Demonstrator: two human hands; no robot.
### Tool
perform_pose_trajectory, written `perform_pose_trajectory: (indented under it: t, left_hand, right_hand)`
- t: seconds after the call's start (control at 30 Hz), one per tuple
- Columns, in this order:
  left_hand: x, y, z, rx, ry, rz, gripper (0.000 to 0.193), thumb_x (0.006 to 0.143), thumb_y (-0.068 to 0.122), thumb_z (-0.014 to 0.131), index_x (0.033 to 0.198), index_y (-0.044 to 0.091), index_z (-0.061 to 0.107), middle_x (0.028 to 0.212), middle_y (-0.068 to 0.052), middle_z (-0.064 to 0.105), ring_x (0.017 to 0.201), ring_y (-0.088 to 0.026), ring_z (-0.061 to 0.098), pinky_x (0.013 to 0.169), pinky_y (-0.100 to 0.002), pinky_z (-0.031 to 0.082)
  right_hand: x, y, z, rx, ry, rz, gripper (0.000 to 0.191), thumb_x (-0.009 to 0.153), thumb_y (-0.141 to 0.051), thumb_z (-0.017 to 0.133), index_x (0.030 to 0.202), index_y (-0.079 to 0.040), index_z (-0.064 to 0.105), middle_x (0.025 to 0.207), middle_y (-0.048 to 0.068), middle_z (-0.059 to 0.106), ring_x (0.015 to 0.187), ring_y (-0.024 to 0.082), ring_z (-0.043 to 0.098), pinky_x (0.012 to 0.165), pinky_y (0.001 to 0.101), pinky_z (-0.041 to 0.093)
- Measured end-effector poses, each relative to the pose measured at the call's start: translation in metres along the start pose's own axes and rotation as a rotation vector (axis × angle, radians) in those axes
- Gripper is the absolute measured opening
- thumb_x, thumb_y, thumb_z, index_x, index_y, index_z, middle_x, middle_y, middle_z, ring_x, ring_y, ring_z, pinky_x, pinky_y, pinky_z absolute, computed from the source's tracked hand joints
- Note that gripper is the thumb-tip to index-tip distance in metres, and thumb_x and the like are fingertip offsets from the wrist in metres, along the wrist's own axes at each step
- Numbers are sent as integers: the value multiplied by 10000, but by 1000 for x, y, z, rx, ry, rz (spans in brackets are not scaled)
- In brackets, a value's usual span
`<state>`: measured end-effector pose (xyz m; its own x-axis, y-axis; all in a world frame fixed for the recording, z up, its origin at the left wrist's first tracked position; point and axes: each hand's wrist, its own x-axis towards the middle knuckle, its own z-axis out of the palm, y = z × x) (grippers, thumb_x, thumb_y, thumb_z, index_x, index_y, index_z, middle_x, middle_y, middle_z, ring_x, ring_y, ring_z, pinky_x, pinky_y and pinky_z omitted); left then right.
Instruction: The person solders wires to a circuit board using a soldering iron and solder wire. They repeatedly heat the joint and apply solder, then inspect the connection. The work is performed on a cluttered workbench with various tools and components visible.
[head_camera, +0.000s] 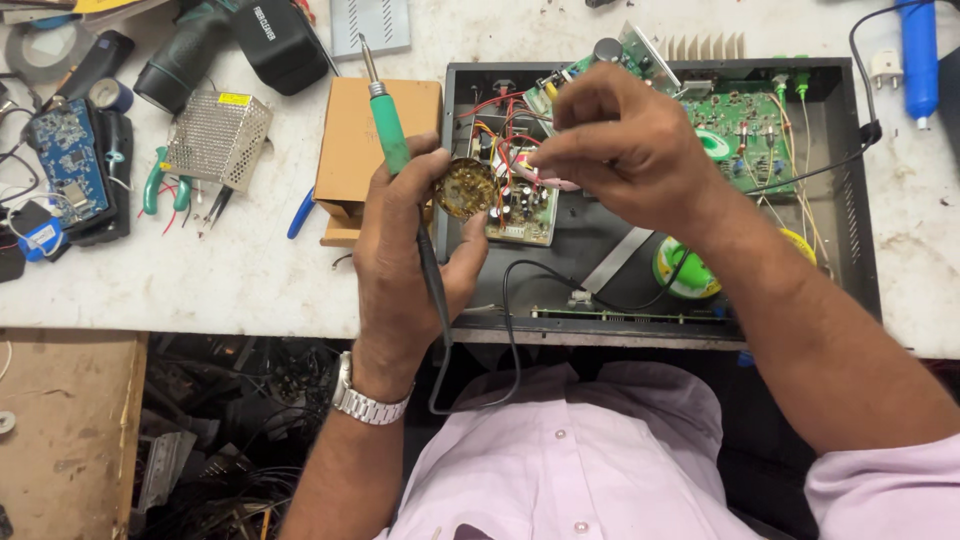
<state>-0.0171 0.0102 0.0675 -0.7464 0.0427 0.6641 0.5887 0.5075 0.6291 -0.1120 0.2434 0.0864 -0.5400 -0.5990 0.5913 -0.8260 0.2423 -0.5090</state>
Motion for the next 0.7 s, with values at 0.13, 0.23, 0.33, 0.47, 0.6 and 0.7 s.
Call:
perform_pose_trajectory:
  t: [0.13, 0.23, 0.33, 0.47, 0.6, 0.7]
  left_hand:
    - [-3, -1, 4, 51, 6, 18, 584, 932, -47, 792, 1431, 38, 498, 1414, -191, 548, 1273, -289, 642, 1067, -339, 592]
    - [-6, -1, 4, 45, 2, 14, 576, 954, -31, 794, 1440, 41, 493, 1401, -193, 546, 1271, -286, 646, 1071, -339, 599]
    - [-6, 0, 6, 55, -5, 24, 567, 966, -16, 795, 1443, 42, 492, 1398, -203, 550, 1268, -298, 650, 1066, -347, 598]
    - [-5, 3, 7, 97, -22, 57, 541, 1000, -5, 772, 1455, 41, 485, 1415, -226, 546, 1303, -336, 636, 1072, -367, 590]
    - [-6, 2, 10, 119, -34, 63, 515, 1023, 8, 751, 1464, 45, 487, 1420, -239, 546, 1309, -347, 641, 1062, -376, 601]
    - [-6, 0, 13, 128, -39, 69, 510, 1032, 25, 751, 1467, 50, 485, 1424, -240, 545, 1301, -343, 649, 1051, -374, 610]
  right_hand:
    - [-2, -1, 8, 373, -21, 157, 140, 953, 1, 813, 1073, -48, 759, 1026, 55, 753, 943, 116, 721, 804, 247, 599]
    - [-5, -2, 14, 352, 47, 230, 141, 934, 9, 821, 1060, -27, 769, 1010, 66, 729, 905, 106, 697, 735, 225, 568]
    - [-6, -1, 18, 250, 67, 160, 128, 941, 18, 828, 1047, -31, 777, 967, 67, 735, 859, 110, 702, 716, 228, 553]
    - [-7, 0, 20, 210, 83, 159, 124, 936, 4, 831, 1040, -39, 779, 973, 64, 739, 840, 109, 714, 701, 220, 559]
    - [-8, 0, 21, 141, 100, 127, 120, 921, 6, 832, 1017, -40, 776, 965, 61, 736, 839, 115, 719, 700, 227, 562]
    - [-8, 0, 23, 105, 96, 98, 120, 915, 0, 839, 1008, -43, 776, 957, 54, 731, 854, 121, 725, 711, 238, 577]
